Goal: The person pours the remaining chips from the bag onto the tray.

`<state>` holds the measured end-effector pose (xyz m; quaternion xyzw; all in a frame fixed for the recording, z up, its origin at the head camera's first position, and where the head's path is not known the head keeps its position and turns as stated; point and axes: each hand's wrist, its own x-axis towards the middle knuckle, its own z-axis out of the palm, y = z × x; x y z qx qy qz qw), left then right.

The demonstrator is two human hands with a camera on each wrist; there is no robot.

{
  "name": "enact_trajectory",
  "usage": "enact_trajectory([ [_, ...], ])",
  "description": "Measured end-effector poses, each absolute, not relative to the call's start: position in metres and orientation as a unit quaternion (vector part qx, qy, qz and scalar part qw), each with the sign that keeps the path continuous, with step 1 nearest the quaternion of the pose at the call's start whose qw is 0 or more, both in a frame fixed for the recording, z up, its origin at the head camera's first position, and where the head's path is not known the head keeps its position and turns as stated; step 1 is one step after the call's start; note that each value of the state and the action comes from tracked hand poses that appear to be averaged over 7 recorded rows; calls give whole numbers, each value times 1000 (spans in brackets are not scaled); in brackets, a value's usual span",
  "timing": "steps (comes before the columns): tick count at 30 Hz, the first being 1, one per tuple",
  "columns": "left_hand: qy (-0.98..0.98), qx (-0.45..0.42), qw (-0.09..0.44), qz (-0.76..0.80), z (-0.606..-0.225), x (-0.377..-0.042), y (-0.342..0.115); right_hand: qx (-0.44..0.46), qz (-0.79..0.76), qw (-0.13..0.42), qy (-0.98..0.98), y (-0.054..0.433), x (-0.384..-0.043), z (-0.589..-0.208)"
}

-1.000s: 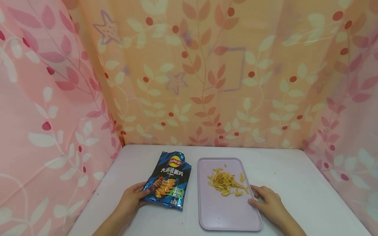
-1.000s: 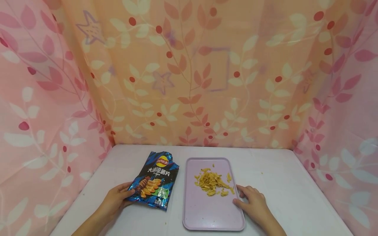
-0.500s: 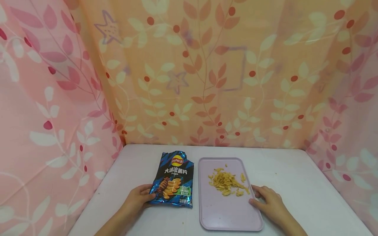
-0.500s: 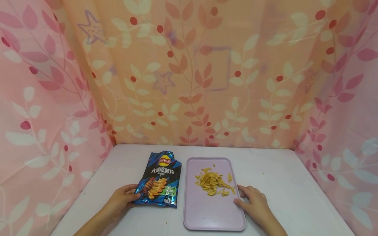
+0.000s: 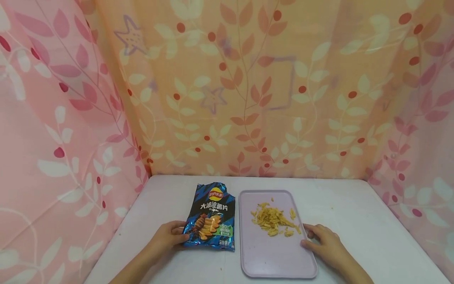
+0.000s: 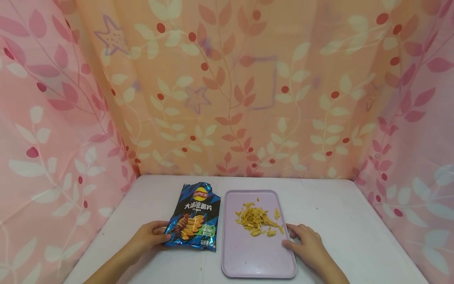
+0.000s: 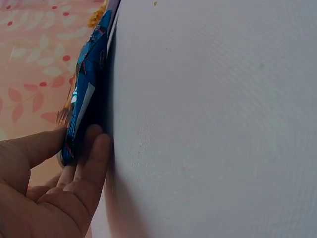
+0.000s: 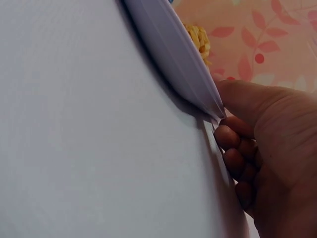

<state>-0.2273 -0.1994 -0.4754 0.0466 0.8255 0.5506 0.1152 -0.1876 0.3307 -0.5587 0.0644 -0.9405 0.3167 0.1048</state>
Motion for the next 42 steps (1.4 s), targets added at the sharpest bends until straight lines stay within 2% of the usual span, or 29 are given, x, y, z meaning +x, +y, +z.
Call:
enact_trajectory([
  [11,787,85,152,591,-475,-227,-207,87,329,70,-938,336,-187,-551],
  [18,791,97,158,583,-477,-227,-213,118,326,56,-936,339,-183,-553],
  [24,796,109,158,574,-477,-229,-217,169,307,96,-932,346,-181,-555],
  [34,840,131,112,514,-474,-230,-218,214,277,150,-925,348,-177,-550],
  [42,851,147,111,492,-468,-226,-220,241,246,196,-918,352,-177,-551],
])
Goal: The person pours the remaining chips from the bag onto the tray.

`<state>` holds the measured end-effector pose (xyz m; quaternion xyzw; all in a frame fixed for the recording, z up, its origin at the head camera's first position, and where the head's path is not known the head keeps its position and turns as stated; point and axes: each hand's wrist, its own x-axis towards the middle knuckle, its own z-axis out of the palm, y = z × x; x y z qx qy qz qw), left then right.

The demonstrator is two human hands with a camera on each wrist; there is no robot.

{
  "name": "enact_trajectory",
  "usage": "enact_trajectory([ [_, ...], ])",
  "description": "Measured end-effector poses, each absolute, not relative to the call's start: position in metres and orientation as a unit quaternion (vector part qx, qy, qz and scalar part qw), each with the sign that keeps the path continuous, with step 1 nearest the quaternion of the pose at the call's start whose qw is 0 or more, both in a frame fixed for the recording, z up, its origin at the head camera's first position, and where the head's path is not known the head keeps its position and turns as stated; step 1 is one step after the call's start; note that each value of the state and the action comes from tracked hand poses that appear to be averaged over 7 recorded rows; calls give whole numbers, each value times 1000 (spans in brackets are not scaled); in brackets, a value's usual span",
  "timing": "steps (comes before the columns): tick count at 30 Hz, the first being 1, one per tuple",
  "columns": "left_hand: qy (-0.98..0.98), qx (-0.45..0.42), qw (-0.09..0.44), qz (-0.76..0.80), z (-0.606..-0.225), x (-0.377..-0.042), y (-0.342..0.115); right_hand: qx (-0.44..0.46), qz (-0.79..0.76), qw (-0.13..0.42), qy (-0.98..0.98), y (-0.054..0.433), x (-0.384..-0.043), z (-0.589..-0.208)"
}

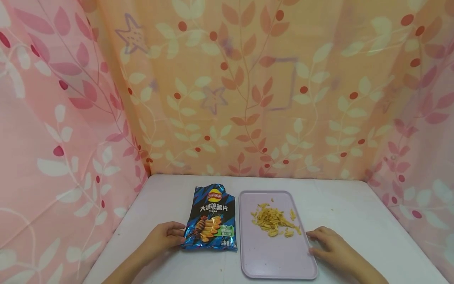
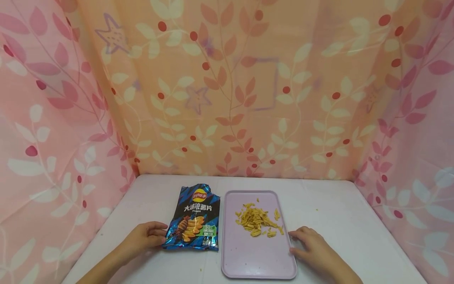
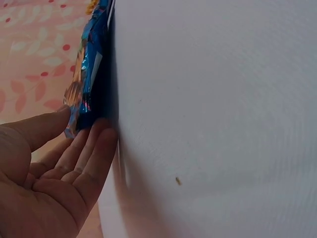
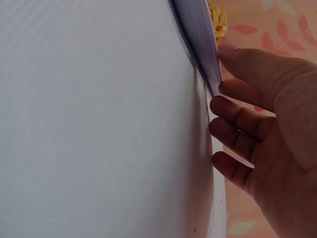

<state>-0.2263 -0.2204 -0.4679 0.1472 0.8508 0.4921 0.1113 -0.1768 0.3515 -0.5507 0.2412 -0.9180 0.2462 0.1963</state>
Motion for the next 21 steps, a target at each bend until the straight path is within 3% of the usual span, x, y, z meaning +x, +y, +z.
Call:
enact_trajectory([
  [13,854,132,131,487,-460,-224,-232,274,179,209,-921,352,-165,-544],
  [21,876,179,99,436,-450,-228,-231,276,102,249,-923,357,-160,-538],
])
